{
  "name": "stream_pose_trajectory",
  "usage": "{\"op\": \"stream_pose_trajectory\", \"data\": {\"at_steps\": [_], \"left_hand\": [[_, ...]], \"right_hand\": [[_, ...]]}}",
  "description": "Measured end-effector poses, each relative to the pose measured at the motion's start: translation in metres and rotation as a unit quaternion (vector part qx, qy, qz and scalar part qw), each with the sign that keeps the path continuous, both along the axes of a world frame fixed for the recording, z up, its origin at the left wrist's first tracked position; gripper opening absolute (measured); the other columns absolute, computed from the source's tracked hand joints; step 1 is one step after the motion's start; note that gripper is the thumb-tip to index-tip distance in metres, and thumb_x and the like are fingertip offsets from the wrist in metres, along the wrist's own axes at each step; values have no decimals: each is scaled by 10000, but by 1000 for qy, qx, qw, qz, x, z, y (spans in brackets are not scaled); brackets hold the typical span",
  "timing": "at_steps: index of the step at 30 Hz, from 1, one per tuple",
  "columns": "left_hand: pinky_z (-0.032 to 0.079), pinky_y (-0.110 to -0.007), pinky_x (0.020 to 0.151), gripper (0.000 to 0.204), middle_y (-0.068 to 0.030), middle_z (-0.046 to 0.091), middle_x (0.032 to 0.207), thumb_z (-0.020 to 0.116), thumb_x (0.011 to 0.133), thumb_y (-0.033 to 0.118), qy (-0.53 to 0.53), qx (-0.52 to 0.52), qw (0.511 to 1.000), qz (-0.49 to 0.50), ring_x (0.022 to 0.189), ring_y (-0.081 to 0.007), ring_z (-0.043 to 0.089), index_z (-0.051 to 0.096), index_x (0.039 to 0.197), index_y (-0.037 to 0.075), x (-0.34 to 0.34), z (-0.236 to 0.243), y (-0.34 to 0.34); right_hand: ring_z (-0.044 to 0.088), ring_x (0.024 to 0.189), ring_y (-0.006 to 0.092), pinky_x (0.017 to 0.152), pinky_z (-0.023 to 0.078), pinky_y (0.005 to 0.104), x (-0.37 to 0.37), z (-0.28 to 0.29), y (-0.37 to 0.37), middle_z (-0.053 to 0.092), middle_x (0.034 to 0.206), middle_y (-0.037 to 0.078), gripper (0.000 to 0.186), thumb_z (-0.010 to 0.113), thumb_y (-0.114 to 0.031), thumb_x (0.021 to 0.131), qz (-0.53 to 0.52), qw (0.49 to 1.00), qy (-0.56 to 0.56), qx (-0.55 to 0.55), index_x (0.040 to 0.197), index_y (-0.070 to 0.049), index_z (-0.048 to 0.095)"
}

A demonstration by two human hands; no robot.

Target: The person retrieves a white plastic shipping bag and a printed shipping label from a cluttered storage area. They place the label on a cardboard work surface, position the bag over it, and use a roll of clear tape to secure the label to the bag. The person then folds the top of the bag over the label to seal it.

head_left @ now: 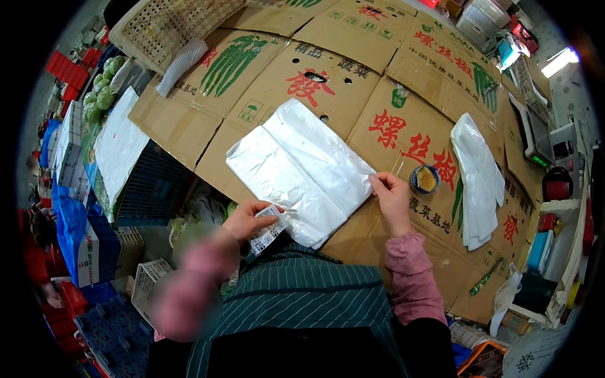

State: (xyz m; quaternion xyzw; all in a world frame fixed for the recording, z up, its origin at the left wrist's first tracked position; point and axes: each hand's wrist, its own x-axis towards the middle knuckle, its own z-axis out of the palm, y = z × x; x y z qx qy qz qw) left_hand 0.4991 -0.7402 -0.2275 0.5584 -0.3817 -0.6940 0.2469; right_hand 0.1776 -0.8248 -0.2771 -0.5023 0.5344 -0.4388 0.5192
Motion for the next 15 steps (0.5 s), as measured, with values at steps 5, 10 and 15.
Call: {"op": "stream_pose_trajectory", "data": {"at_steps": [5, 10, 15], "left_hand": [[457, -196, 659, 219, 6, 637, 867, 597, 858, 69, -7, -6, 1000, 9, 736, -47, 559, 648, 1064, 15, 2, 5, 2], [468, -226, 617, 167, -29, 646, 789, 639, 828, 111, -54, -64, 996, 11, 695, -74, 590, 671, 961, 16, -6, -19, -4], [398, -309, 459, 339, -66, 592, 580, 739, 735, 309, -251, -86, 963, -39, 507, -102, 531, 661, 749, -20, -42, -19, -34]], "right_hand": [[506, 634, 38, 576, 418, 191, -4, 16, -2, 589, 716, -23, 143, 623, -103, 869, -29, 999, 13, 12, 910, 34, 632], [515, 652, 39, 580, 431, 196, -3, 34, 3, 602, 762, -13, 131, 607, -101, 879, -103, 986, 55, -116, 910, 23, 637], [610, 658, 194, 587, 478, 288, 49, 50, 43, 616, 783, 99, 130, 667, -102, 782, 165, 958, 144, -184, 891, -36, 639]]}}
